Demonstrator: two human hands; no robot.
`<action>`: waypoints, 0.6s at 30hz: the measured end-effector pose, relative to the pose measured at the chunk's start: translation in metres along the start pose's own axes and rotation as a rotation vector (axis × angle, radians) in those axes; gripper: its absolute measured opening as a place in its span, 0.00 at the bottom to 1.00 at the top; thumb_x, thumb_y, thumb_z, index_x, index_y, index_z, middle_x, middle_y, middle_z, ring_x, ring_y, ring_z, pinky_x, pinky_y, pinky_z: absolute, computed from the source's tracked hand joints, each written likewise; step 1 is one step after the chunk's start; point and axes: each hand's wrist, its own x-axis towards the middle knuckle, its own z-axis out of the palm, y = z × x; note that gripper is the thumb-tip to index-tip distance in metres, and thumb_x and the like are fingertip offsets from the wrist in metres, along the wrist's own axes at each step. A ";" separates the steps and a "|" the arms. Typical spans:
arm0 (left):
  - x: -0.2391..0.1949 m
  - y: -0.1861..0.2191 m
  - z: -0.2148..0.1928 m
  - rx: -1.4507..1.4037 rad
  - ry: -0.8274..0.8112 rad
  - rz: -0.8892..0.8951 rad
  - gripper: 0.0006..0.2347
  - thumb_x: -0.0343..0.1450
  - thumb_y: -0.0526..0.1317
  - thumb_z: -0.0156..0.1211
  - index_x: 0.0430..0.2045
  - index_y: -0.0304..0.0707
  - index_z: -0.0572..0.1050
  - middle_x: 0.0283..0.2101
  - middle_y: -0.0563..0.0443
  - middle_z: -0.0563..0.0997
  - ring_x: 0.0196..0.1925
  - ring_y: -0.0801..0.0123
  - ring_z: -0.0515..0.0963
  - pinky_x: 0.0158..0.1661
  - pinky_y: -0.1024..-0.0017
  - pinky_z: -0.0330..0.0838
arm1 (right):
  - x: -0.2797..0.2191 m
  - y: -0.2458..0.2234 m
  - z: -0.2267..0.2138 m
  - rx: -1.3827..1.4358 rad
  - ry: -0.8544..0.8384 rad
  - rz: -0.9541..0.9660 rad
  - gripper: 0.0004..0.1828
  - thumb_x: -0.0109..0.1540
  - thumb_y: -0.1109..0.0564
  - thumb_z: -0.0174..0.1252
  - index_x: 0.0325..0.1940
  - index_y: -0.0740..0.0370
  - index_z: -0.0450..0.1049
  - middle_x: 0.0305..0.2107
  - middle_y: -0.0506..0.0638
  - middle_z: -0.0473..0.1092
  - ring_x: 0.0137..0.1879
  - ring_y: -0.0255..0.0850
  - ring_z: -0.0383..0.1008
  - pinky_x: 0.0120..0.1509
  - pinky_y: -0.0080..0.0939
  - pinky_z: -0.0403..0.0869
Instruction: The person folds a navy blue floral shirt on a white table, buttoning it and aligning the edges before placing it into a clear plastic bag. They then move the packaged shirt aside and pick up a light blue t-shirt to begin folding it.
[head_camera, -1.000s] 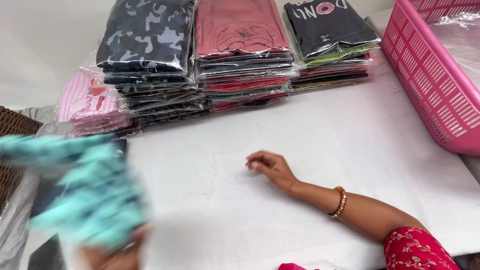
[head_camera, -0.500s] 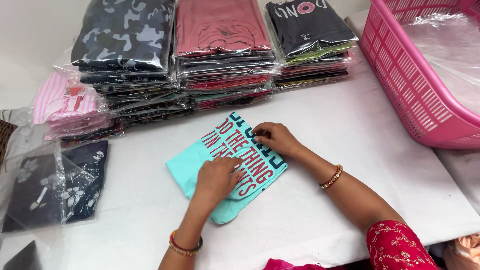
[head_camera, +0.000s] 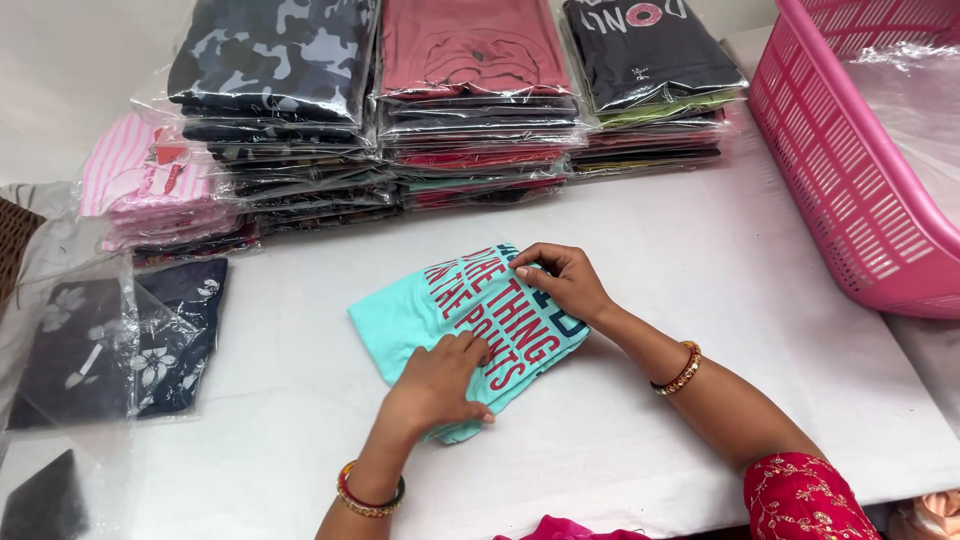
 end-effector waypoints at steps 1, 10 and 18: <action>0.000 0.010 0.007 0.128 0.005 -0.007 0.31 0.52 0.44 0.77 0.49 0.42 0.71 0.50 0.48 0.75 0.55 0.54 0.73 0.45 0.46 0.70 | -0.003 -0.002 0.000 0.092 0.012 0.016 0.10 0.65 0.57 0.62 0.48 0.63 0.81 0.35 0.44 0.78 0.40 0.26 0.74 0.46 0.30 0.75; -0.003 -0.020 -0.015 -0.234 0.416 0.045 0.02 0.64 0.31 0.58 0.25 0.37 0.77 0.31 0.49 0.81 0.32 0.59 0.81 0.34 0.64 0.75 | 0.001 -0.006 -0.013 0.242 0.096 0.012 0.13 0.67 0.57 0.63 0.55 0.64 0.79 0.25 0.42 0.72 0.31 0.23 0.68 0.37 0.24 0.69; 0.005 0.046 0.011 -0.313 0.585 0.264 0.18 0.59 0.40 0.68 0.40 0.36 0.73 0.35 0.46 0.77 0.37 0.58 0.79 0.36 0.64 0.74 | -0.001 -0.045 -0.002 0.456 0.262 0.221 0.10 0.65 0.56 0.61 0.47 0.63 0.77 0.29 0.43 0.76 0.33 0.26 0.75 0.40 0.27 0.75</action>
